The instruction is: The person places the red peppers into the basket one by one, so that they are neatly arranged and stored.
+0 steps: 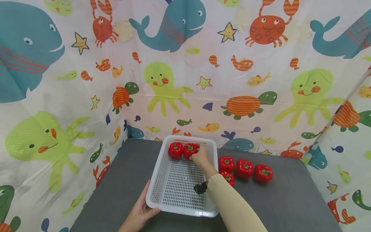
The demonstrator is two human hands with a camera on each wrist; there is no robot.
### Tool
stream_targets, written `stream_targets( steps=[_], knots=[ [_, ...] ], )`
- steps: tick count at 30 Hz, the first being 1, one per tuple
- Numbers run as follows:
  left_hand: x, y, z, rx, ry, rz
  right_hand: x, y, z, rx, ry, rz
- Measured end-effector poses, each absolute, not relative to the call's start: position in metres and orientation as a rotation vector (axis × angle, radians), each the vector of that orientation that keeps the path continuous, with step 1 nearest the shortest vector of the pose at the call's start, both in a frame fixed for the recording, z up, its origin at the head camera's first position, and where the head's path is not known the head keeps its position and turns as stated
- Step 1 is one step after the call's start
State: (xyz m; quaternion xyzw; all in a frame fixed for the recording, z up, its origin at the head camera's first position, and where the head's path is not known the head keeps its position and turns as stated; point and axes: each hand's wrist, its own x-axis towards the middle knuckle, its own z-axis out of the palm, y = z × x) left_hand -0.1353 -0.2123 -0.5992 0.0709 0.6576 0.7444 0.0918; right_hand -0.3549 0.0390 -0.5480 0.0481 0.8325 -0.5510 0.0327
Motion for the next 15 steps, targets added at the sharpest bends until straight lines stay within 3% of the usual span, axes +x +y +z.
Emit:
stream_targets(
  steps=[15],
  knots=[
    [-0.136, -0.212, -0.599, 0.298, 1.951, 2.216, -0.368, 0.035, -0.565, 0.271, 2.542, -1.659]
  ],
)
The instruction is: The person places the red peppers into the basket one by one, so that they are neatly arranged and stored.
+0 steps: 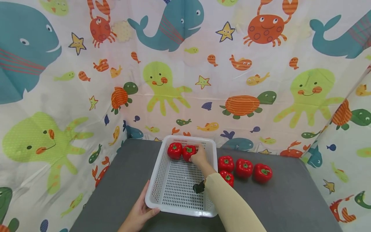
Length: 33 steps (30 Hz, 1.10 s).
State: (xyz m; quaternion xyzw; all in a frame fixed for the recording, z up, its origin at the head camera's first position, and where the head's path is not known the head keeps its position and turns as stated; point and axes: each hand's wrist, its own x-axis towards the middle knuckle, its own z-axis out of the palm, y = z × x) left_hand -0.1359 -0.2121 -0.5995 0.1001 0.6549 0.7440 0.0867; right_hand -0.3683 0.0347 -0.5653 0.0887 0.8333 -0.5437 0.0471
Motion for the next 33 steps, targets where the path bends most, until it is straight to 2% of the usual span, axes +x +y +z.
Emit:
stream_targets(
  steps=[21, 33],
  knots=[
    [-0.136, -0.214, -0.603, 0.272, 1.939, 2.204, -0.36, 0.043, -0.541, 0.285, 2.495, -1.646],
    [-0.134, -0.205, -0.593, 0.161, 1.912, 2.214, -0.343, 0.058, -0.498, 0.221, 2.54, -1.762]
  ],
)
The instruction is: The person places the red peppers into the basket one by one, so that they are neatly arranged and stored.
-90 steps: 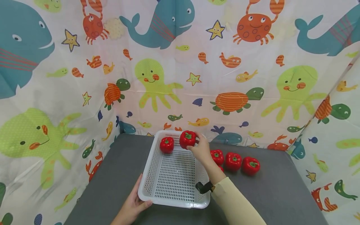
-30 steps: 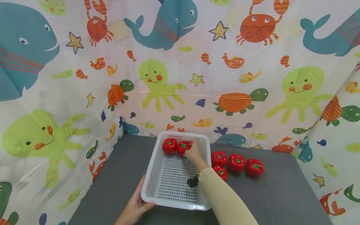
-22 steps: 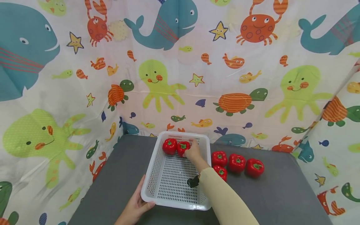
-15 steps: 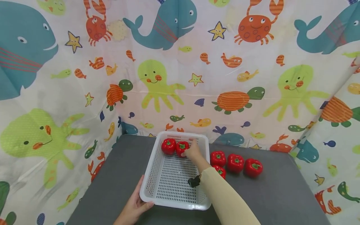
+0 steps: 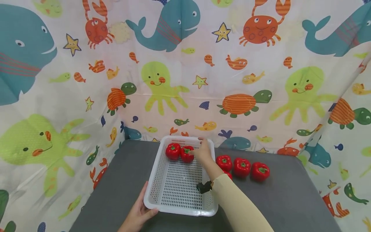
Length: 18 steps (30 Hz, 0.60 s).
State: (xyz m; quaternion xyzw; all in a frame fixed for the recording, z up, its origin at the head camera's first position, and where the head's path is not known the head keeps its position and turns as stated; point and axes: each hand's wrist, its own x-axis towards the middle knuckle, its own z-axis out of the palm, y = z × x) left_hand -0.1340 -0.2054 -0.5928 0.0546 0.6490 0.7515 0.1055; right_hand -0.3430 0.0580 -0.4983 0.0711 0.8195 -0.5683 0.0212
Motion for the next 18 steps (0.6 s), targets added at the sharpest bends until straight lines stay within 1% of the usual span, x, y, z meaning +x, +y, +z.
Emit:
stream_targets(
  steps=[6, 9, 18],
  knots=[
    [-0.133, -0.205, -0.591, 0.195, 1.928, 2.219, -0.333, 0.067, -0.469, 0.147, 2.522, -1.769],
    [-0.138, -0.207, -0.592, 0.248, 1.911, 2.223, -0.332, 0.071, -0.458, 0.118, 2.504, -1.76],
    [-0.154, -0.214, -0.589, 0.334, 1.885, 2.217, -0.328, 0.082, -0.443, 0.037, 2.473, -1.79]
  ],
)
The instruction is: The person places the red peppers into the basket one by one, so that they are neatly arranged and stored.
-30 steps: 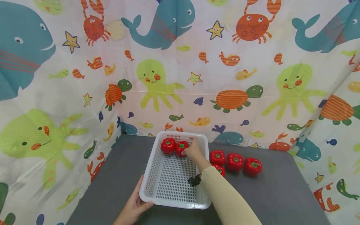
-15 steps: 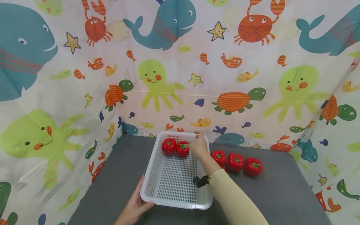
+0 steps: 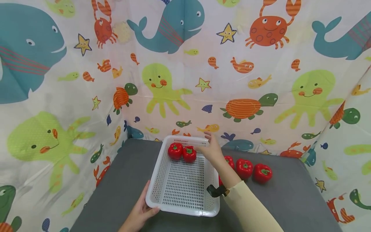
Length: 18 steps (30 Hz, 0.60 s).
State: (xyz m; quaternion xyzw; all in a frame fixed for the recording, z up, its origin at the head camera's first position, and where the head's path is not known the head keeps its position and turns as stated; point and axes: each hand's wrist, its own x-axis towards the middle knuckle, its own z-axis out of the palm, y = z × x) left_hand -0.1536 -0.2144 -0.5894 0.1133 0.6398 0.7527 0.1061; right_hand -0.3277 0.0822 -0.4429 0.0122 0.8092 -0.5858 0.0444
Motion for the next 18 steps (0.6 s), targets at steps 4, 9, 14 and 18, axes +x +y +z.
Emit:
stream_targets(
  steps=[4, 9, 14, 18],
  knots=[
    [-0.153, -0.216, -0.59, 0.329, 1.883, 2.21, -0.313, 0.091, -0.444, -0.028, 2.52, -1.831],
    [-0.152, -0.215, -0.589, 0.259, 1.846, 2.239, -0.296, 0.104, -0.453, -0.102, 2.567, -1.885],
    [-0.153, -0.214, -0.587, 0.216, 1.849, 2.249, -0.284, 0.118, -0.464, -0.075, 2.6, -1.878],
    [-0.152, -0.214, -0.587, 0.2, 1.877, 2.228, -0.278, 0.134, -0.475, -0.047, 2.619, -1.887]
  ],
)
